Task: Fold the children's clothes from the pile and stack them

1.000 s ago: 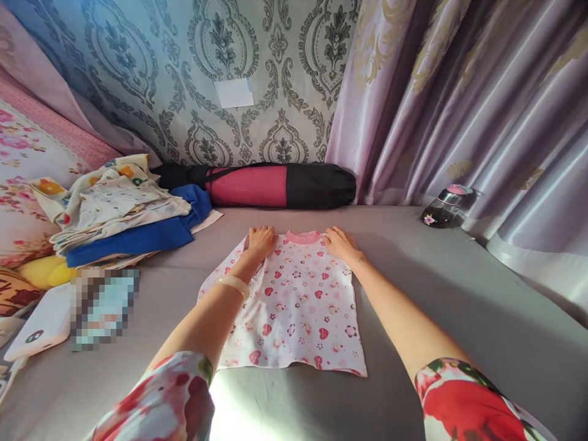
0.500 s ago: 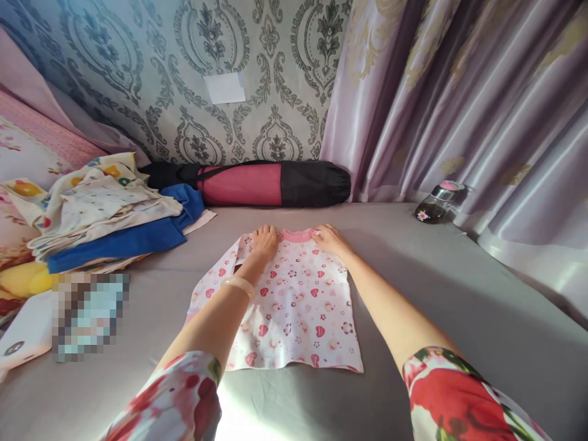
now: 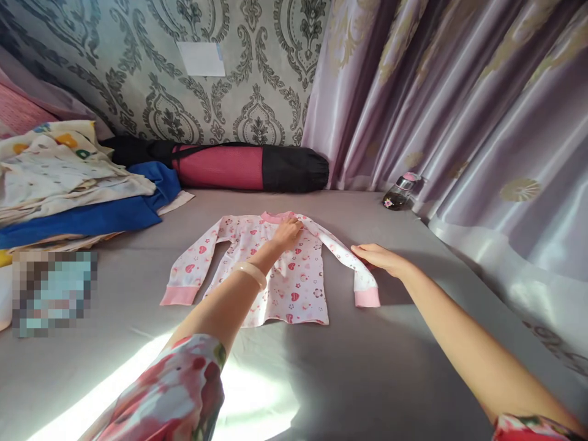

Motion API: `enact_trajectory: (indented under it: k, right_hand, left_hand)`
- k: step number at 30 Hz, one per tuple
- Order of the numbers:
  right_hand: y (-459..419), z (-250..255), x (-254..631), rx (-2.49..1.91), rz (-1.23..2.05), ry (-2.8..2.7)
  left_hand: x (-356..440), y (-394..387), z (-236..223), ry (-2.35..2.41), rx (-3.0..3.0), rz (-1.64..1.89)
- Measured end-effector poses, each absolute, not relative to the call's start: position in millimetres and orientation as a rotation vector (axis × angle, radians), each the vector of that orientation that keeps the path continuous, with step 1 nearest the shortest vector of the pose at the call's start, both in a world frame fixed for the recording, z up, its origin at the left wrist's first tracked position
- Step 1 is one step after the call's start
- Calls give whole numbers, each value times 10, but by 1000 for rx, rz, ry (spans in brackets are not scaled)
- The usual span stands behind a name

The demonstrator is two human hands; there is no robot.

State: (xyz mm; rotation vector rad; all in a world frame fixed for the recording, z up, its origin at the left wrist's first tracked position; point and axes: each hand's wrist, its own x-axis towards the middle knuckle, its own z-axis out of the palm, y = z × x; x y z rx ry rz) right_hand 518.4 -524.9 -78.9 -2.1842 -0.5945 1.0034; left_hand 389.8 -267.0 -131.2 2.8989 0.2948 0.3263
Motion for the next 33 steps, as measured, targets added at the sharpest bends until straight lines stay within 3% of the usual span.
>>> enact_trajectory:
  k: [6,19,27,30,33]
  right_hand:
    - [-5521,-901,5102,-2193,975,-598]
    - [-5170,-1084,4923,-2307,792,-754]
    - [-5139,-870,5243,-2212,790,-562]
    - [-5142,-812,5575,-2332,606,-570]
    - [-5166,-852,5941,-2500,225,-679]
  left_hand:
    - [4044,-2992,-1479,371,2774,454]
    - [3982,-3108,-1494,439,2762,432]
    - [3990,-3122,-1523,420,2825,409]
    - [3992,-3123,-1534,413,2824,398]
    - [3993,-3120,-1540,413,2812,391]
